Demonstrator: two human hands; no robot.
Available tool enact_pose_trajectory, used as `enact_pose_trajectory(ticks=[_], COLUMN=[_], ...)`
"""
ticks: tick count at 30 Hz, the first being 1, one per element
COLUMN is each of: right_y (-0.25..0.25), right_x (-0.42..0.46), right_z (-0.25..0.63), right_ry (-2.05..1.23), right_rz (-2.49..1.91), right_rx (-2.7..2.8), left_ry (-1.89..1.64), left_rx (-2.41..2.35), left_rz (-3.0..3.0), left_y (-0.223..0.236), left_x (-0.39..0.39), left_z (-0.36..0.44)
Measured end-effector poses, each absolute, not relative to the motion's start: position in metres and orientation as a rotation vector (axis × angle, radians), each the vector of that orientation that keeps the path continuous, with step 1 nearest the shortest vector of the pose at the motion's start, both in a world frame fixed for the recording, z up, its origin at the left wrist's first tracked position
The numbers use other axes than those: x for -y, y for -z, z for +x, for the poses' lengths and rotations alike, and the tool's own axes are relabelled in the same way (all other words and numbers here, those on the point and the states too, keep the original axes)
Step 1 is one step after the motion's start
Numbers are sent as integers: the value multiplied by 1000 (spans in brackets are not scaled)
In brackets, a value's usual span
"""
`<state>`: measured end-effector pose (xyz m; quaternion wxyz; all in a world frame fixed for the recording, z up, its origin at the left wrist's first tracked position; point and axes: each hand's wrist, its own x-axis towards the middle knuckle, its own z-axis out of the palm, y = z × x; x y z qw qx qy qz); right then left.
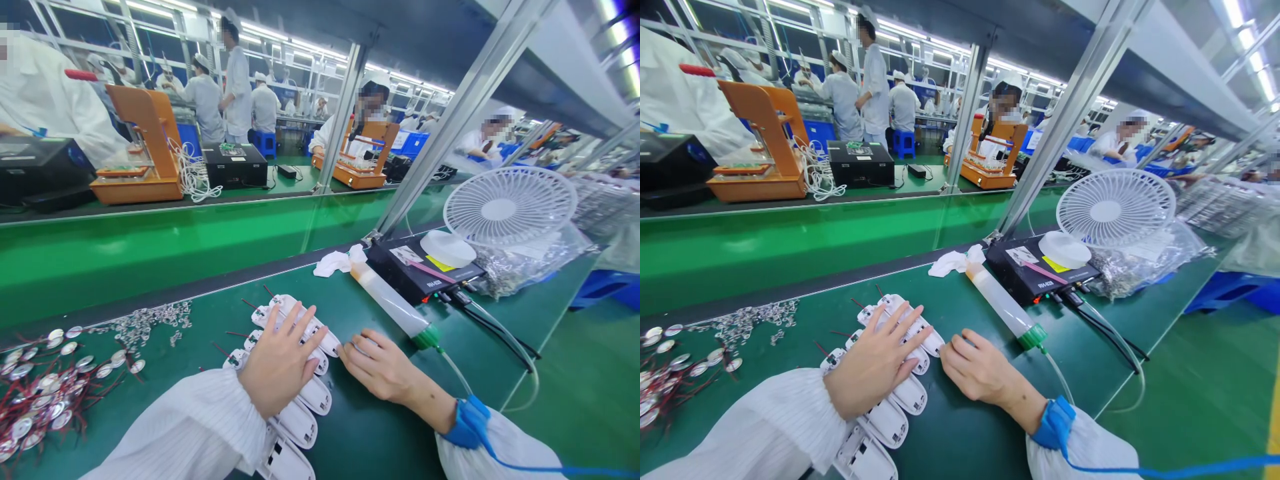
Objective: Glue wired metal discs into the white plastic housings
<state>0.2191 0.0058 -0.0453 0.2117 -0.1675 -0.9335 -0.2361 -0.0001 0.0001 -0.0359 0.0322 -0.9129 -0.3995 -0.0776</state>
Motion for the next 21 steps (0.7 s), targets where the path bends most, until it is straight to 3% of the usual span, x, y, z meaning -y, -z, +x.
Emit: enact_pose_trajectory(ticks=[21], right_y=[42], right_x=[-6], right_z=[217], right_ry=[626], right_rz=[-457], right_rx=[2613], left_ry=[221], left_rx=[1245], left_rz=[-2823], left_y=[34], left_x=[0], left_z=[0])
